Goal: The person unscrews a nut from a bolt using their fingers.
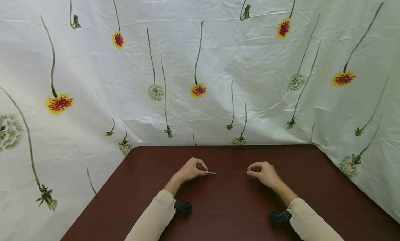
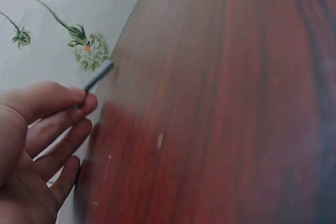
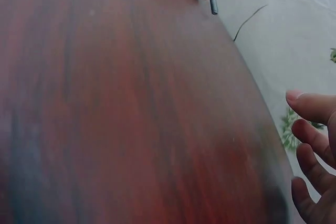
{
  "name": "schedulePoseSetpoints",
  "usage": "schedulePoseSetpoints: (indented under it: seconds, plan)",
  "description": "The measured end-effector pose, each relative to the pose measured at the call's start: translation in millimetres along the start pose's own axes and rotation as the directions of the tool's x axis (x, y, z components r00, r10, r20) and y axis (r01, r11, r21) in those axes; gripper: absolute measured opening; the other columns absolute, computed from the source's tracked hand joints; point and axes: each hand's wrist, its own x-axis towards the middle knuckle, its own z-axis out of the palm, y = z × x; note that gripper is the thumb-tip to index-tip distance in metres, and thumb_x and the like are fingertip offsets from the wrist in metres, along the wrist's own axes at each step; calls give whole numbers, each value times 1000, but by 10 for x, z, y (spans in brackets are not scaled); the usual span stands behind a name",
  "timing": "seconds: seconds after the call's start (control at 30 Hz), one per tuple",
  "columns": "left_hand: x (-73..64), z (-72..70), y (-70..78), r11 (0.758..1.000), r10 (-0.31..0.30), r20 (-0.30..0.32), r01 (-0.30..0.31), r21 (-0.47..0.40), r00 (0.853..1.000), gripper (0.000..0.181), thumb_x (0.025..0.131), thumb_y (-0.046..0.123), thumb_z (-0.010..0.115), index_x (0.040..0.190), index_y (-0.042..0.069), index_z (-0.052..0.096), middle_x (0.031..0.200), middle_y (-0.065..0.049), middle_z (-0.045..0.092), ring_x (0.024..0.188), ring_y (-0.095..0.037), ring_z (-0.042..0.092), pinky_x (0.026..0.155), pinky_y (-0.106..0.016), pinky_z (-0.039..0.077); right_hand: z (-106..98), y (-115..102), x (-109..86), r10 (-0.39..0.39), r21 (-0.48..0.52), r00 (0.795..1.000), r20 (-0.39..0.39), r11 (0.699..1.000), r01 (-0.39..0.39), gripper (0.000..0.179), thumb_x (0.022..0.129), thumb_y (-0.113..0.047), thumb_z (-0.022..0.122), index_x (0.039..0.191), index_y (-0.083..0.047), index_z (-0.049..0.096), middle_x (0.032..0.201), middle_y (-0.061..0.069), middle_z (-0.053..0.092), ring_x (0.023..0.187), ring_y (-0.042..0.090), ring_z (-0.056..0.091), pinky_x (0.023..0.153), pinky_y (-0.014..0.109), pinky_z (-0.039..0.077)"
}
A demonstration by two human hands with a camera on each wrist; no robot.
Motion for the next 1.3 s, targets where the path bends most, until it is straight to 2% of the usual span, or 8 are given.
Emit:
schedulePoseSetpoints:
  seconds: [0.1,0.27,0.43,0.57,1.0,1.3]
  plan:
    - [-6,10,-32,1000,-14,5,14,26,1000,5,90,9,81,93,8,77,91,2,72,78,-17,60,67,-35,48,-18,29,-10,19,7,1000,21,1000,-19,16,94,-17,79,106,-8,79,101,0,74,89,21,67,75,41,54]
    - [0,15,-39,995,-11,13,9,100,1000,4,90,14,83,91,15,80,102,1,69,84,-18,56,69,-36,47,-21,84,-30,38,-36,999,37,999,-37,14,92,-19,81,104,-10,80,110,3,73,104,30,66,84,49,54]
    - [26,1,-21,989,-23,17,20,146,1000,4,89,12,84,89,14,80,95,4,69,82,-17,57,69,-35,47,-5,112,-37,43,-76,998,50,996,-39,13,90,-19,83,101,-12,81,123,12,67,115,42,60,91,57,51]
    - [45,-8,-25,987,-52,17,48,156,999,5,89,10,83,88,12,79,91,5,68,80,-15,56,69,-34,47,17,118,-28,31,-88,999,40,996,-27,12,90,-17,83,101,-12,81,122,14,65,114,43,60,92,58,50]
    - [34,-2,17,988,-96,9,94,124,995,6,88,5,83,89,9,79,89,2,67,77,-17,54,67,-33,46,21,144,-22,36,-107,998,45,994,-31,9,91,-17,82,100,-14,79,124,14,63,113,40,60,92,57,49]
    - [30,3,18,992,-122,5,122,43,993,12,87,9,85,97,9,79,100,0,69,89,-19,58,73,-36,49,-4,138,-28,38,-120,998,53,992,-32,14,92,-19,81,104,-13,78,124,14,63,112,38,59,91,56,49]
